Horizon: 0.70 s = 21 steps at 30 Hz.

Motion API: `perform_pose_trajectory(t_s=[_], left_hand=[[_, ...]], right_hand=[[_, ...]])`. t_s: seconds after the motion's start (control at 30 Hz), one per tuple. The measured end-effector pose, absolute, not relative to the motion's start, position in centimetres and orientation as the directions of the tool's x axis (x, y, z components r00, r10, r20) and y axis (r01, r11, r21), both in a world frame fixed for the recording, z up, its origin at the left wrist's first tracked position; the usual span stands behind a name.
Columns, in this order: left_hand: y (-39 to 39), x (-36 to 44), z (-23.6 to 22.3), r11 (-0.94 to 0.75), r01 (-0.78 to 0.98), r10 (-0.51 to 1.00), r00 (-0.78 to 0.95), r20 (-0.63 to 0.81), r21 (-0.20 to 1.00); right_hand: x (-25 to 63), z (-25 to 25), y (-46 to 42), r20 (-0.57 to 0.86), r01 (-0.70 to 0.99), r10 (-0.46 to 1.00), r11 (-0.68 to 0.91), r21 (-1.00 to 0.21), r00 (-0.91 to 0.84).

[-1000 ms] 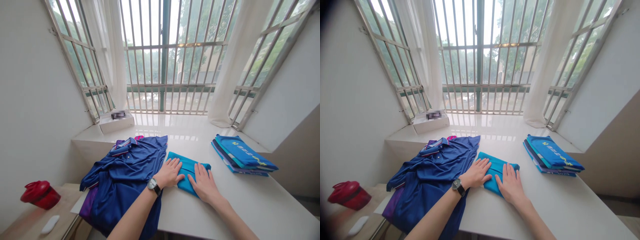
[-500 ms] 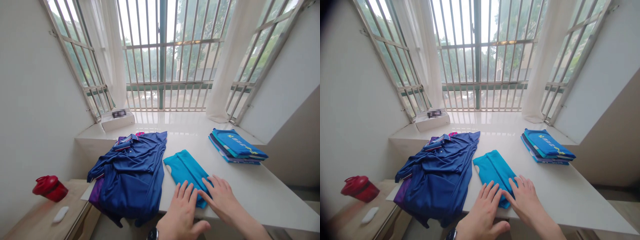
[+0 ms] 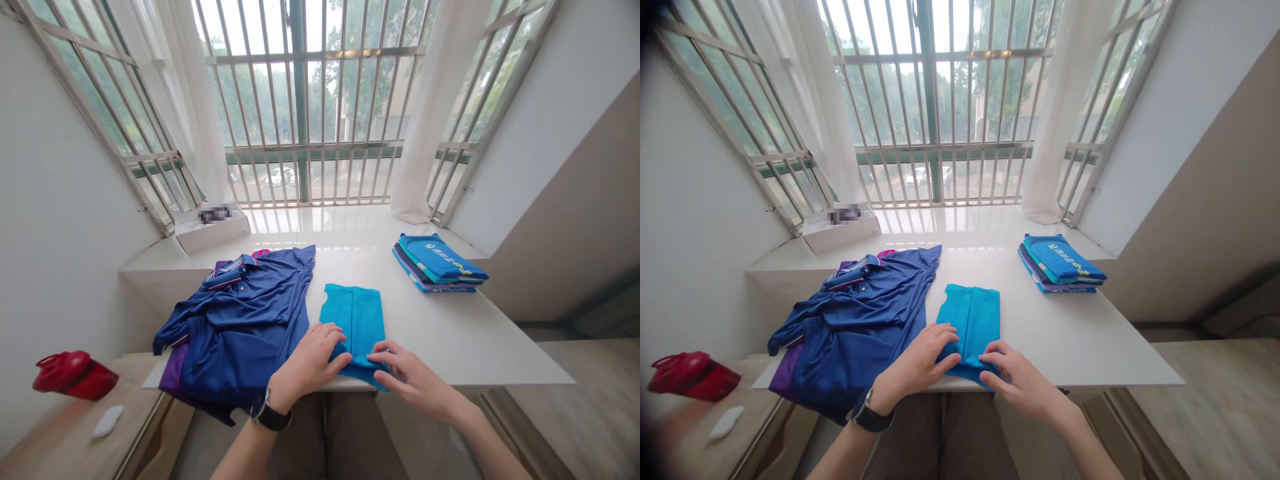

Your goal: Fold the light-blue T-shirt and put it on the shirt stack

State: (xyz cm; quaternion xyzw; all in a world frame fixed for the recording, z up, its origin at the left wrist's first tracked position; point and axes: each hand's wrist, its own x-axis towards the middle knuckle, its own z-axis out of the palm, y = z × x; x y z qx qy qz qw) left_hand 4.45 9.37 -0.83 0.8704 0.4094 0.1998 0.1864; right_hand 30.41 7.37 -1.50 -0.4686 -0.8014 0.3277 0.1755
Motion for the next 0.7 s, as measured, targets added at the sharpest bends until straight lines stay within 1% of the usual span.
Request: perform_pose_trajectory(t_s=[0.07,0.1,0.13,0.2,0.23,0.3,0.4,0.47,0.57,0.63,0.7], left_hand=[[9.1,5.6,-1.2,-0.597,0.673,0.797,0.559,0.228,0.437],[8.9,6.2,-1.7,-0.602,0.685,0.795,0.559,0.234,0.409],[8.7,6.8,-2.2,-0.609,0.694,0.792,0.563,0.238,0.384],[8.5,7.7,-3.4,-0.616,0.710,0.788,0.566,0.243,0.342],[8.4,7.9,-4.0,-0.616,0.716,0.788,0.564,0.248,0.328],[8.3,8.0,-4.8,-0.618,0.721,0.786,0.562,0.258,0.313],[8.2,7.3,-5.1,-0.630,0.711,0.777,0.574,0.260,0.312],[8.2,6.8,-5.0,-0.640,0.699,0.768,0.588,0.254,0.319],[8.2,6.4,-5.0,-0.667,0.669,0.744,0.617,0.254,0.328],[8.2,6.3,-5.1,-0.686,0.652,0.727,0.634,0.263,0.322],[8.2,6.3,-5.2,-0.693,0.649,0.721,0.640,0.266,0.314]], right_hand=[[30.5,-1.7,8.9,0.052,0.589,0.861,0.390,-0.708,-0.506],[30.5,-2.0,10.1,0.114,0.589,0.867,0.420,-0.690,-0.485],[30.4,-2.2,11.6,0.180,0.606,0.872,0.452,-0.654,-0.455],[30.1,-2.9,14.8,0.282,0.686,0.868,0.495,-0.533,-0.408],[29.8,-3.3,16.4,0.285,0.730,0.863,0.505,-0.460,-0.417],[29.1,-4.1,19.0,0.238,0.793,0.857,0.514,-0.328,-0.457],[27.9,-5.2,20.8,0.135,0.829,0.852,0.523,-0.197,-0.506],[27.4,-5.7,21.0,0.093,0.841,0.855,0.519,-0.155,-0.510],[27.0,-5.7,20.8,0.061,0.849,0.858,0.513,-0.125,-0.510],[26.9,-5.4,20.5,0.100,0.847,0.855,0.518,-0.116,-0.509],[26.8,-5.1,19.6,0.202,0.838,0.842,0.530,-0.131,-0.500]])
